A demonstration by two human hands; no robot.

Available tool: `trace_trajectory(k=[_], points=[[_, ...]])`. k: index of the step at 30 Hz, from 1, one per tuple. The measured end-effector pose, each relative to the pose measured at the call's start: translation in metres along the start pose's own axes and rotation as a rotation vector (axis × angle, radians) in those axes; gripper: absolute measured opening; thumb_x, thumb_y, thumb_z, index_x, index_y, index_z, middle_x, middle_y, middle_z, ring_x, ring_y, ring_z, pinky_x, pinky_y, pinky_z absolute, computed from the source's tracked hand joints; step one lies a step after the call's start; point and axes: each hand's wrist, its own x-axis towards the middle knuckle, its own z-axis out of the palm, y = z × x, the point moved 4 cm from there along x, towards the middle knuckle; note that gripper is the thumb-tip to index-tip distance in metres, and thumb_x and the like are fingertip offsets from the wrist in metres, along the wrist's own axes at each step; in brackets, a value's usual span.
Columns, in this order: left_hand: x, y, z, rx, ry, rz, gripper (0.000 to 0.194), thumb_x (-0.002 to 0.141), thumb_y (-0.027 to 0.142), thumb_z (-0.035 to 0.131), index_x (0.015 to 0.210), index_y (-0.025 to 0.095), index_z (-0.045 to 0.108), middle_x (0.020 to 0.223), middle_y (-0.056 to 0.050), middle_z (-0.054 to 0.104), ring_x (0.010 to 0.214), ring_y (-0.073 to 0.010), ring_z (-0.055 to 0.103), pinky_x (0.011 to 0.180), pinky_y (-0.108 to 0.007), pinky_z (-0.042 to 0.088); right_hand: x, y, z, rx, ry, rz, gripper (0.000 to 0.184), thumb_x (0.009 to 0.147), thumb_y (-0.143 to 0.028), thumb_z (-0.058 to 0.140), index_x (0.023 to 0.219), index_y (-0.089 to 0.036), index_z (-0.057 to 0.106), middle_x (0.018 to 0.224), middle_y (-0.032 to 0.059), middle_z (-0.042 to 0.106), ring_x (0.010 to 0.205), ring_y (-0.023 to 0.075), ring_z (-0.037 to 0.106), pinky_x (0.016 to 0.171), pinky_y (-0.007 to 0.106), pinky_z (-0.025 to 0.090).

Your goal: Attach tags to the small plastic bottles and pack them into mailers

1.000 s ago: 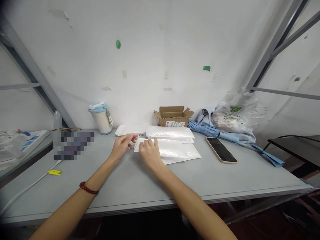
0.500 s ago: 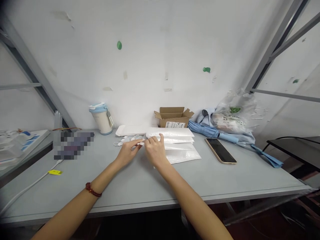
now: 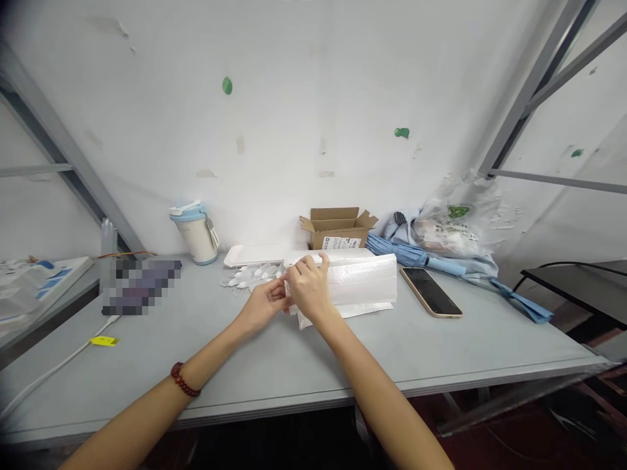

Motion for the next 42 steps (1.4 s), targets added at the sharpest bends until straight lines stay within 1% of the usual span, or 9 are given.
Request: trace_trajectory(k=[6, 10, 13, 18, 21, 29, 32, 36, 42], points=[[-0.004, -0.008, 0.008, 0.027, -0.034, -0.073, 0.02, 0.067, 0.032, 0.068, 0.071, 0.016, 0.056, 0.065, -0.001, 0.062, 0.057, -0.014, 0.059, 0.057, -0.027, 0.048, 0.0, 0.01, 0.012, -0.004, -0.128, 0.06, 0.025, 0.088, -0.025, 0.053, 0.068, -0.016, 0.063, 0.068, 0.0044, 0.065, 0.089, 0.0203, 0.05, 0.093, 0.045, 0.017], [-0.007, -0.015, 0.014, 0.056, -0.083, -0.191, 0.026, 0.071, 0.038, 0.064, 0.063, 0.016, 0.053, 0.054, -0.003, 0.062, 0.049, -0.0152, 0.061, 0.052, -0.027, 0.047, -0.002, 0.016, 0.022, 0.019, -0.236, 0.074, 0.025, 0.088, -0.027, 0.053, 0.07, -0.017, 0.066, 0.072, 0.006, 0.068, 0.091, 0.0212, 0.05, 0.093, 0.046, 0.019], [-0.007, -0.021, 0.019, 0.049, -0.117, -0.204, 0.03, 0.071, 0.041, 0.064, 0.061, 0.016, 0.051, 0.056, -0.004, 0.062, 0.045, -0.0139, 0.059, 0.046, -0.025, 0.046, -0.003, 0.021, 0.028, 0.046, -0.301, 0.125, 0.025, 0.088, -0.026, 0.052, 0.071, -0.017, 0.068, 0.075, 0.0067, 0.069, 0.093, 0.0217, 0.049, 0.093, 0.046, 0.02], [-0.006, -0.03, 0.019, 0.141, -0.126, -0.235, 0.033, 0.073, 0.044, 0.06, 0.057, 0.017, 0.05, 0.049, 0.0, 0.057, 0.034, -0.0098, 0.05, 0.033, -0.021, 0.034, -0.004, 0.022, 0.034, 0.072, -0.388, 0.175, 0.021, 0.086, -0.026, 0.054, 0.075, -0.017, 0.069, 0.079, 0.0069, 0.07, 0.094, 0.0222, 0.049, 0.093, 0.046, 0.022], [-0.007, -0.03, 0.017, 0.206, -0.116, -0.257, 0.034, 0.073, 0.045, 0.059, 0.055, 0.018, 0.049, 0.043, 0.003, 0.051, 0.031, -0.0084, 0.044, 0.031, -0.02, 0.028, -0.006, 0.021, 0.037, 0.065, -0.402, 0.174, 0.019, 0.085, -0.027, 0.057, 0.075, -0.017, 0.069, 0.079, 0.0073, 0.07, 0.095, 0.0229, 0.05, 0.094, 0.048, 0.023], [-0.009, -0.024, 0.017, 0.272, -0.11, -0.195, 0.035, 0.073, 0.042, 0.057, 0.05, 0.019, 0.043, 0.038, 0.006, 0.044, 0.031, -0.0078, 0.039, 0.038, -0.022, 0.029, -0.009, 0.019, 0.04, 0.087, -0.395, 0.205, 0.019, 0.084, -0.026, 0.057, 0.071, -0.019, 0.068, 0.077, 0.0058, 0.07, 0.094, 0.0228, 0.053, 0.094, 0.049, 0.021], [-0.009, -0.025, 0.018, 0.296, -0.131, -0.195, 0.033, 0.073, 0.04, 0.056, 0.05, 0.019, 0.044, 0.037, 0.006, 0.043, 0.031, -0.0084, 0.038, 0.039, -0.023, 0.029, -0.01, 0.017, 0.041, 0.094, -0.444, 0.261, 0.021, 0.086, -0.028, 0.054, 0.072, -0.019, 0.067, 0.078, 0.0052, 0.07, 0.091, 0.0216, 0.055, 0.091, 0.045, 0.024], [-0.011, -0.023, 0.018, 0.36, -0.14, -0.185, 0.032, 0.074, 0.036, 0.052, 0.049, 0.019, 0.042, 0.037, 0.006, 0.043, 0.032, -0.0092, 0.04, 0.04, -0.023, 0.03, -0.013, 0.014, 0.043, 0.055, -0.529, 0.363, 0.024, 0.088, -0.035, 0.049, 0.083, -0.017, 0.065, 0.087, 0.0076, 0.069, 0.091, 0.0219, 0.057, 0.089, 0.041, 0.027], [-0.008, -0.012, 0.008, 0.558, -0.12, -0.014, 0.029, 0.075, 0.032, 0.051, 0.05, 0.017, 0.047, 0.039, 0.006, 0.042, 0.04, -0.0087, 0.037, 0.044, -0.023, 0.028, -0.015, 0.009, 0.041, -0.001, -0.499, 0.433, 0.026, 0.09, -0.034, 0.044, 0.093, -0.014, 0.061, 0.094, 0.0114, 0.065, 0.095, 0.0255, 0.055, 0.09, 0.045, 0.027]])
